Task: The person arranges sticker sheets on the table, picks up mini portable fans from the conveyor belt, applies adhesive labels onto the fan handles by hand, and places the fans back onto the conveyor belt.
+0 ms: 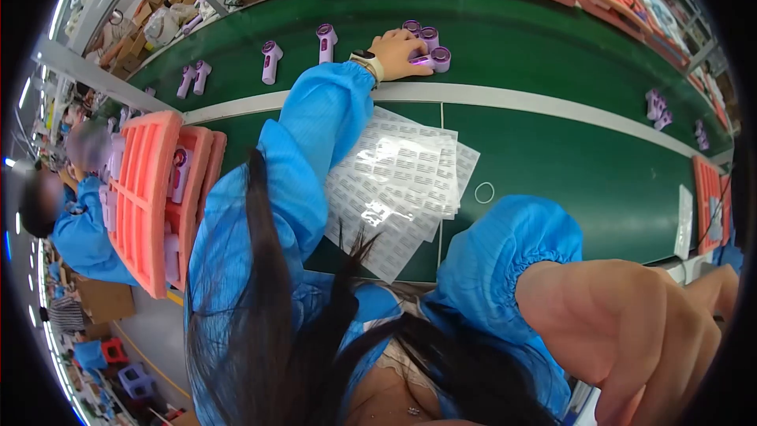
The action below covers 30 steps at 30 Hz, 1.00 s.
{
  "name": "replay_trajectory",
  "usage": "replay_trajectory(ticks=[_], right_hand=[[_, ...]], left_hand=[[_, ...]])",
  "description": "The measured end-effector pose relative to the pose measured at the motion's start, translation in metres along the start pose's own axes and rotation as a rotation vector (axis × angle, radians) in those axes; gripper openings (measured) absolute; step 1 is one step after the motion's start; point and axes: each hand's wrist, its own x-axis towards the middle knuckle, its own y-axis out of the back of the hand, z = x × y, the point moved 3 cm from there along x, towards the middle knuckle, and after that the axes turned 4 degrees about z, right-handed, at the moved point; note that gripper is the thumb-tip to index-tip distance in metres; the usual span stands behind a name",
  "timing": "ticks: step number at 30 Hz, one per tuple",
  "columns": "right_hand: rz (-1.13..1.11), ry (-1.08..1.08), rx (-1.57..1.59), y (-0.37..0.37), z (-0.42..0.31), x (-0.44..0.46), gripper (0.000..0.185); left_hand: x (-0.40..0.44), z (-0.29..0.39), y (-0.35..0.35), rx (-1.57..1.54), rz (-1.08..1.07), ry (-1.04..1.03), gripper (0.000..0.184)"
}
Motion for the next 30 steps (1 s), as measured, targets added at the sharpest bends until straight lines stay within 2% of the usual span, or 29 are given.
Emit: replay_trajectory(ticks=[4,7,10,15,16,18,21,24,28,30], right_hand=[[-0.034,-0.038,0.046,0.011,-0.004,-0.002,0.048],[-0.071,-0.071,0.086,0.017,-0.007,0.0,0.046],[-0.108,-0.125,0.148,0.024,-0.005,0.001,0.044],[-0.184,-0.207,0.247,0.03,0.014,0.002,0.042],[-0.196,-0.223,0.253,0.029,0.018,0.003,0.041],[-0.212,-0.256,0.257,0.03,0.026,0.002,0.04],[-0.235,-0.295,0.262,0.03,0.037,0.003,0.039],[-0.291,-0.329,0.279,0.028,0.047,0.005,0.038],[-0.361,-0.383,0.218,0.024,0.075,0.007,0.037],[-0.362,-0.41,0.091,0.023,0.097,0.005,0.037]], left_hand=[[-0.037,0.007,0.036,-0.072,0.05,-0.131,0.04],[-0.089,0.013,0.072,-0.191,0.089,-0.154,0.036],[-0.152,0.014,0.089,-0.246,0.131,0.007,0.037],[-0.221,-0.015,0.063,-0.406,0.356,0.271,0.041],[-0.226,-0.015,0.055,-0.492,0.392,0.314,0.042],[-0.229,-0.013,0.048,-0.358,0.292,0.326,0.044],[-0.226,-0.004,0.048,-0.361,0.277,0.306,0.044],[-0.227,-0.001,0.044,-0.191,0.201,0.294,0.042],[-0.229,-0.022,0.03,-0.396,0.316,0.307,0.036],[-0.226,-0.029,0.027,-0.532,0.381,0.335,0.032]])
